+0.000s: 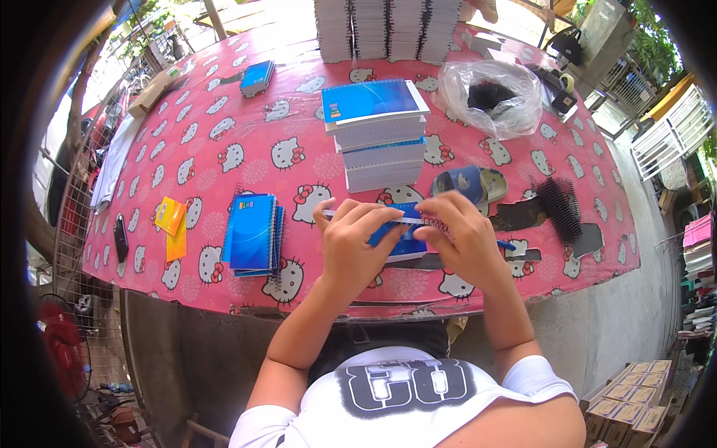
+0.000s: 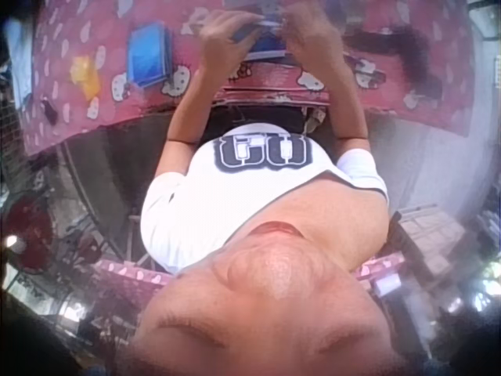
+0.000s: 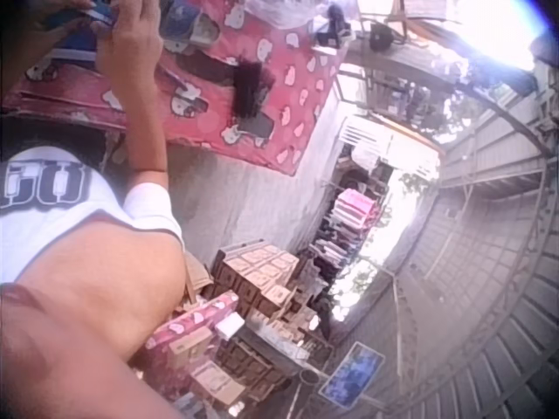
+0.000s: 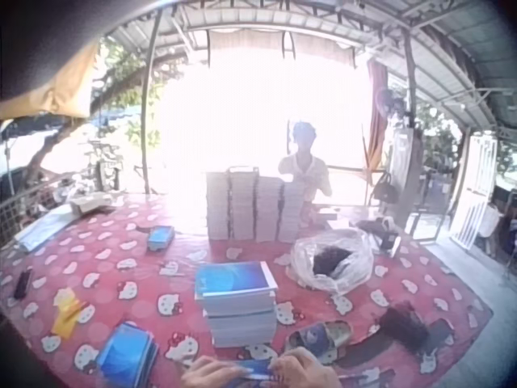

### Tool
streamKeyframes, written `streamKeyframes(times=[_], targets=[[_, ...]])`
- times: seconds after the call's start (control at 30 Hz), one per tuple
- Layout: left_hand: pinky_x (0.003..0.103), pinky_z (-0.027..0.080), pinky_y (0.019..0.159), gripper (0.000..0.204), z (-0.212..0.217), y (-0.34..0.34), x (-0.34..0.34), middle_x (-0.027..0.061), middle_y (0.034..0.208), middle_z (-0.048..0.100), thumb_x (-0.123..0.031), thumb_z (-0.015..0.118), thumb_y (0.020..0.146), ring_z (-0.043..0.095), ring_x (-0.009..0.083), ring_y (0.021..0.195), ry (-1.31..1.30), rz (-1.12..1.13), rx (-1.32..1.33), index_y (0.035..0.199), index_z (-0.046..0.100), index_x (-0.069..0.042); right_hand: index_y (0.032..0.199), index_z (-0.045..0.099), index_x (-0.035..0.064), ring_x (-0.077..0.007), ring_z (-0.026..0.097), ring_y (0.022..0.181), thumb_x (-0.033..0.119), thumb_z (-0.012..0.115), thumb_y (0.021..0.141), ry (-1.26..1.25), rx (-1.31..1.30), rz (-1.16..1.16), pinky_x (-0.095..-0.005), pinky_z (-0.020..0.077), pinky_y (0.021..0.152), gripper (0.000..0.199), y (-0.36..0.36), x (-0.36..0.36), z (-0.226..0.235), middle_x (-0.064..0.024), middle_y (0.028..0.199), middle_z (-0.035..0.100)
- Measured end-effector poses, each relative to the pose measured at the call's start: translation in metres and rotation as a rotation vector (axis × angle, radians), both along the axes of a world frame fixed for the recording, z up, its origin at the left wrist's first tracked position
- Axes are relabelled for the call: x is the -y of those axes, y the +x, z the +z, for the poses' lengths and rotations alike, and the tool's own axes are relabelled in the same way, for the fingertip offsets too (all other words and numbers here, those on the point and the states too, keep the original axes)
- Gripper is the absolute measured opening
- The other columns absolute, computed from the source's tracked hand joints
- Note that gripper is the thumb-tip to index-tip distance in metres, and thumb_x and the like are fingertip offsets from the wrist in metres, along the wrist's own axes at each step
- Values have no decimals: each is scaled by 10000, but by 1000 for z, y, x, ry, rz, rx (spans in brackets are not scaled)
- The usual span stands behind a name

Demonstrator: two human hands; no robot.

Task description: The person trims excess wire from the spiral binding of notebooks using a pair of pliers and then stacks the notebooks on a table.

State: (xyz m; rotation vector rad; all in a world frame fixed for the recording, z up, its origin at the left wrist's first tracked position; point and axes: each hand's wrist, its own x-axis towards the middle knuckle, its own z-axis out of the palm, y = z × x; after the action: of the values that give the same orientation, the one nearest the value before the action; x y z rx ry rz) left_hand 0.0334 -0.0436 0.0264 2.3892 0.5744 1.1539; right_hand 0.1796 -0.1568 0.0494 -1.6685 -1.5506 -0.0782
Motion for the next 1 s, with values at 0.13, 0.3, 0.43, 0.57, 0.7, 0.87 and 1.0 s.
streamKeyframes(times=[0.13, 0.3, 0.43, 0.57, 0.7, 0.87, 1.0], targets=[[422, 274, 961, 157, -4, 0, 1, -29, 805, 696, -228, 808, 709, 606, 136, 769, -20, -29, 16, 831, 728, -170, 951, 648, 37, -307, 631, 856, 92, 668, 824, -137, 38, 55, -380, 507, 715, 139, 4, 4, -2, -127, 934, 645], [371, 294, 939, 207, 5, -3, 0, -3, 812, 711, -190, 838, 669, 619, 137, 771, -14, -76, 11, 843, 740, -133, 1114, 607, 53, -327, 633, 940, 32, 665, 739, -303, 166, -323, -401, 501, 819, 380, 129, 24, -17, -127, 1001, 676], [377, 299, 935, 255, 5, 4, 1, -10, 835, 705, -200, 846, 653, 617, 144, 806, 5, -96, 4, 870, 725, -142, 1142, 574, 55, -324, 614, 996, 100, 714, 715, -502, 287, -276, -420, 479, 866, 452, 169, 32, -71, -151, 1039, 660], [392, 302, 936, 292, 4, 5, 2, -23, 827, 688, -222, 854, 637, 613, 149, 843, 34, -63, -24, 868, 694, -143, 1096, 577, 42, -275, 632, 948, 142, 746, 718, -366, -69, -399, -371, 485, 852, 426, 147, 23, -53, -152, 1034, 650], [405, 304, 945, 307, -1, 7, 0, -28, 789, 675, -234, 859, 631, 614, 153, 834, 16, -85, -4, 860, 678, -139, 1003, 584, 32, -225, 659, 881, 187, 719, 773, -162, -263, 131, -375, 515, 813, 309, 131, 20, -54, -129, 902, 663], [410, 323, 955, 341, -1, 3, 1, -10, 824, 675, -226, 856, 637, 613, 168, 870, -64, -116, -22, 916, 679, -138, 954, 619, 22, -182, 638, 832, 90, 713, 775, -57, -190, 239, -351, 522, 788, 213, 118, 7, -50, -80, 854, 668], [405, 445, 880, 421, 7, -4, -9, 78, 1042, 634, -145, 854, 632, 585, 256, 1010, -44, -97, 95, 1010, 677, -85, 1035, 631, 42, -153, 618, 918, 40, 751, 703, -351, -333, -32, -337, 514, 819, 353, 90, -11, -22, -99, 875, 657]])
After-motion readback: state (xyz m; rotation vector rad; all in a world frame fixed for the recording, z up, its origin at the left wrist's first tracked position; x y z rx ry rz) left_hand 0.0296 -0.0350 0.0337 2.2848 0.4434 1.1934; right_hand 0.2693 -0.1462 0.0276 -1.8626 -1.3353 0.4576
